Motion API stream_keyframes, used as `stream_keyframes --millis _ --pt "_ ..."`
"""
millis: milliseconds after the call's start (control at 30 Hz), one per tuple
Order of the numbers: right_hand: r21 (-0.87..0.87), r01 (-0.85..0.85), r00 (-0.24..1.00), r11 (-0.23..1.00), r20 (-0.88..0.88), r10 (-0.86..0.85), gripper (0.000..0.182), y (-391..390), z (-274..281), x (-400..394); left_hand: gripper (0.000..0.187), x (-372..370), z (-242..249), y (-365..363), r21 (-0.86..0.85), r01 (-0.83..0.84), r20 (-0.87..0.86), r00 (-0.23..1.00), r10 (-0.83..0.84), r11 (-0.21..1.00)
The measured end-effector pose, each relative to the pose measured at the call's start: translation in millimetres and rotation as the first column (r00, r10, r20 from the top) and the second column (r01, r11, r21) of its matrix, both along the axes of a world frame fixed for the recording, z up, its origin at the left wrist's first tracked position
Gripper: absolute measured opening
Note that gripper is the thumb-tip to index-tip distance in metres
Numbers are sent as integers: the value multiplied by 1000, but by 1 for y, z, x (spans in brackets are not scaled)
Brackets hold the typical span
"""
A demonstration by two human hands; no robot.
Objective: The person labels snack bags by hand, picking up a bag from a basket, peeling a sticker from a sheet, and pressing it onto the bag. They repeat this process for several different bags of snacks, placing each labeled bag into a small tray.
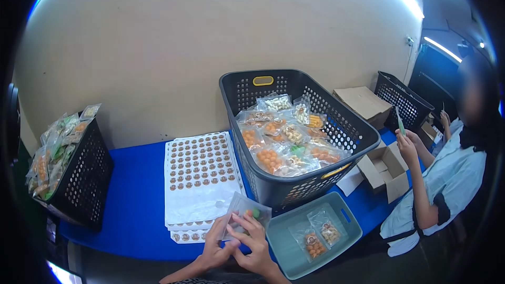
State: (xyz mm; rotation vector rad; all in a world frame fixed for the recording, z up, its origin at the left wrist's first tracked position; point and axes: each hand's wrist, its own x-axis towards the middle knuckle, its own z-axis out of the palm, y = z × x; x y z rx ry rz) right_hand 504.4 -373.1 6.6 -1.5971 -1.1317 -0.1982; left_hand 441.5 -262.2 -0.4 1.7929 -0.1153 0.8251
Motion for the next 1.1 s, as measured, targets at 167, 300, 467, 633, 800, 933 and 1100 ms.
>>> stream_keyframes --millis 167,300,467,633,800,933,1100 --pt "239 358 934 903 -81 -348 51 8 -7 -3 23 -14 -3 24 -148 0 -133 991 -20 989" --pt "214 23 890 977 -448 77 48 -3 -6 3 19 -18 3 33 -109 138 -203 966 -158 984" --pt "210 18 908 978 -412 72 11 -7 -9 -11 14 -13 -3 38 -164 275 -220 926 -307 947" --pt "82 326 906 942 -312 -286 4 -13 -9 -25 13 -4 -14 38 -335 246 -214 920 -328 910" --pt "451 410 754 793 -656 -16 9 -17 -26 -32 37 5 -12 29 -364 476 -307 750 -586 800" --pt "396 464 667 792 -745 -18 18 -23 -21 -35 32 8 -17 22 -344 449 -512 646 -566 824" --pt "137 240 658 961 -751 -57 24 -39 -55 -30 27 17 -27 11 -307 433 -474 702 -531 847"
